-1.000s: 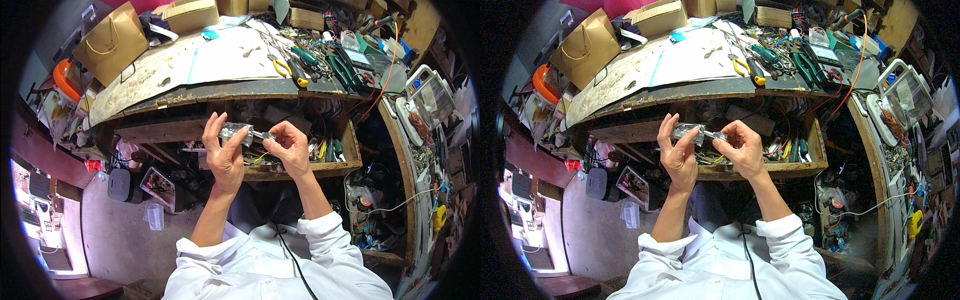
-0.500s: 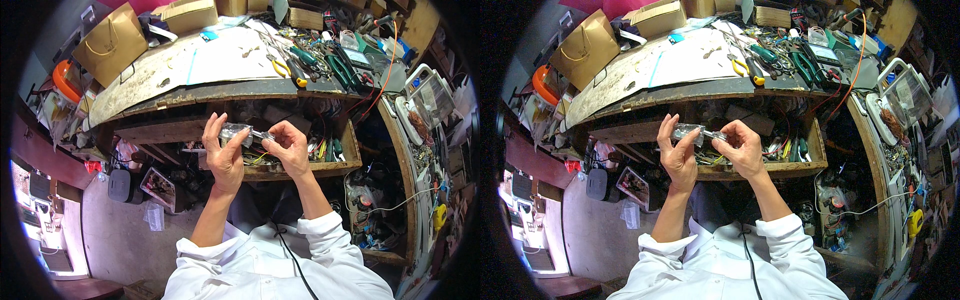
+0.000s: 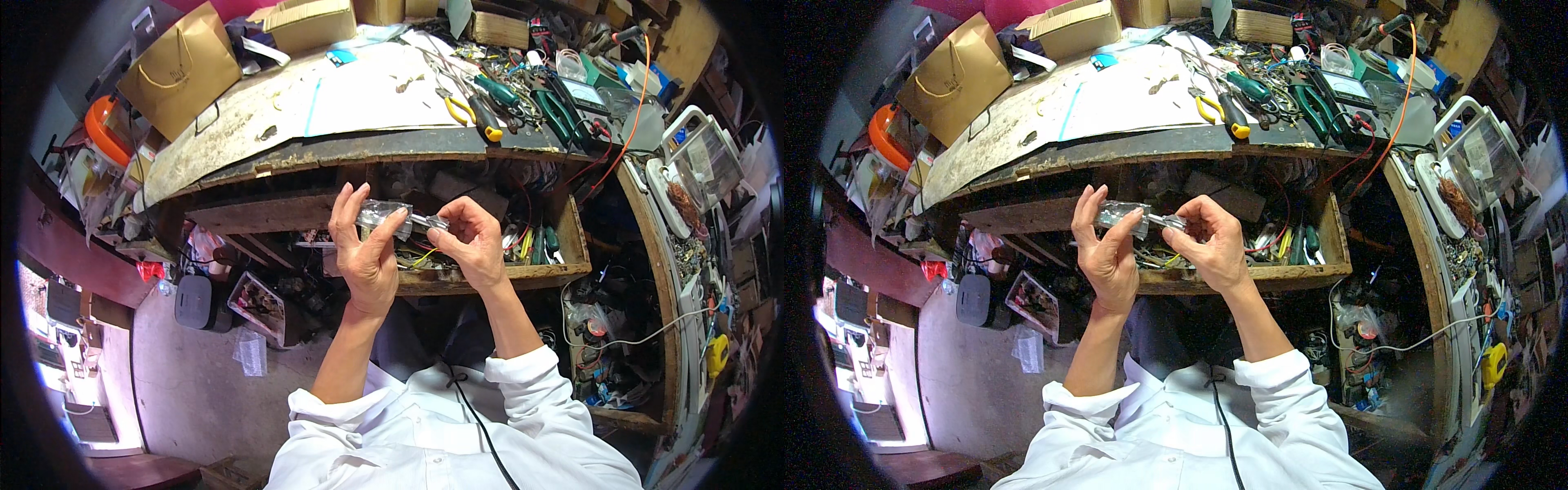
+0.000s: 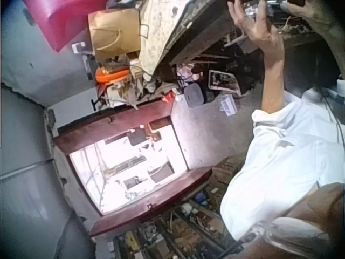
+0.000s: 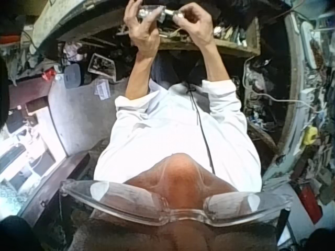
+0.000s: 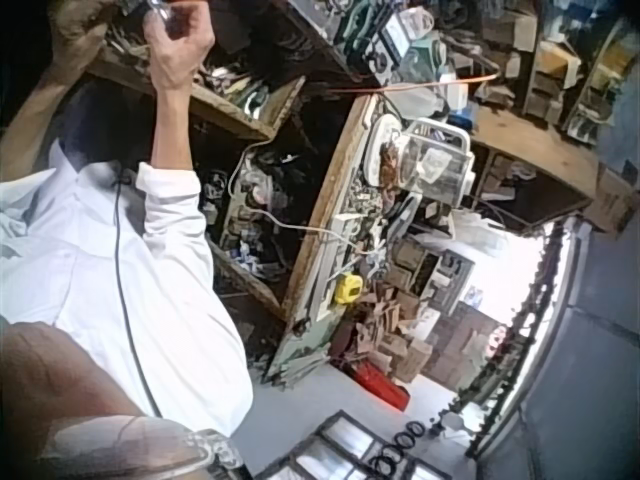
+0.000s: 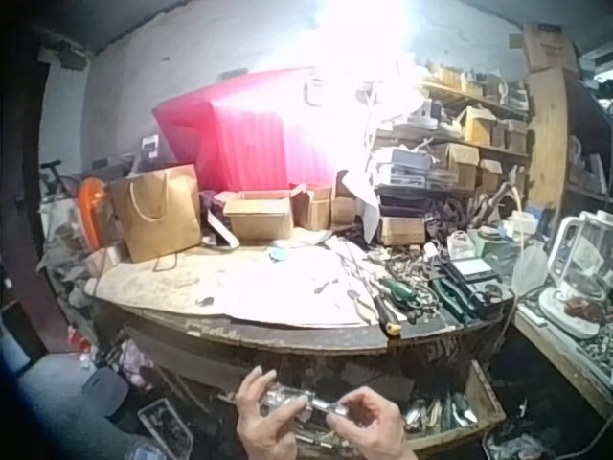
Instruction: The person retrieves a small cylindrical component from a drawer, then uses pliers to strip the insulation from a short wire. The person continues to manipulate the wire ends with the pliers while seated at a cluttered workbench.
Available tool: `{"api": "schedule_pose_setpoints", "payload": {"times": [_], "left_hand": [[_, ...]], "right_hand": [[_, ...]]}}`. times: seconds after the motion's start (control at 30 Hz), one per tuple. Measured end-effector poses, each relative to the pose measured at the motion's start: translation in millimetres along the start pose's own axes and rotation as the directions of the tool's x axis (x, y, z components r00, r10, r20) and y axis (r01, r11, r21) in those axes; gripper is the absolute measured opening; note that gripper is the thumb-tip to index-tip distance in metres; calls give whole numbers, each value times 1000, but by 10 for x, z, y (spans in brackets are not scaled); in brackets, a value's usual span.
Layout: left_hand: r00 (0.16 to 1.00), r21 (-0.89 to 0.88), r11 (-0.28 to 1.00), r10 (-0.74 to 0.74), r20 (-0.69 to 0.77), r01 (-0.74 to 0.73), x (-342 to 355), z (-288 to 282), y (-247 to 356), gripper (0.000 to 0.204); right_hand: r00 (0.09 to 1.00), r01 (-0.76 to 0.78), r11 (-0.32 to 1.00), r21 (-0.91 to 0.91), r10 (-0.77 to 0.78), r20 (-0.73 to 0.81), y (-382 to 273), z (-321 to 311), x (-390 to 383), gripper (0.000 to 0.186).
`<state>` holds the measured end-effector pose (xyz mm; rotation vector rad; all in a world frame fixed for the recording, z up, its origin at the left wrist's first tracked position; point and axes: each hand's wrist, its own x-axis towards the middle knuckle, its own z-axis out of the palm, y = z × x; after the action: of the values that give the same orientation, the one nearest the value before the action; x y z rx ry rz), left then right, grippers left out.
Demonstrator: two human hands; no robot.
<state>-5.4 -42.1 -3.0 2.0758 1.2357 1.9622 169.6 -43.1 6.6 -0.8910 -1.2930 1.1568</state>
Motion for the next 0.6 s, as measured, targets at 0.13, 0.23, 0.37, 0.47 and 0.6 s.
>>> {"api": "schedule_pose_setpoints", "payload": {"times": [0.13,0.23,0.37,0.47,0.6], "left_hand": [[1000,8,1000,1,-7,-1,-16,11,-21,50],[1000,2,1000,-2,-14,2,-14,15,-28,50],[1000,4,1000,-5,-12,5,-9,21,-26,50],[1000,10,1000,-7,-11,7,-3,12,-13,50],[1000,-1,1000,-13,-7,13,-5,17,-12,50]], "right_hand": [[1000,27,1000,5,-26,-14,7,30,4,21],[1000,8,1000,-1,-8,4,28,5,5,22],[1000,-13,1000,1,13,16,27,-6,3,25],[1000,-10,1000,-22,10,19,16,-5,2,24],[999,49,999,-18,-50,-16,13,36,9,19]]}}
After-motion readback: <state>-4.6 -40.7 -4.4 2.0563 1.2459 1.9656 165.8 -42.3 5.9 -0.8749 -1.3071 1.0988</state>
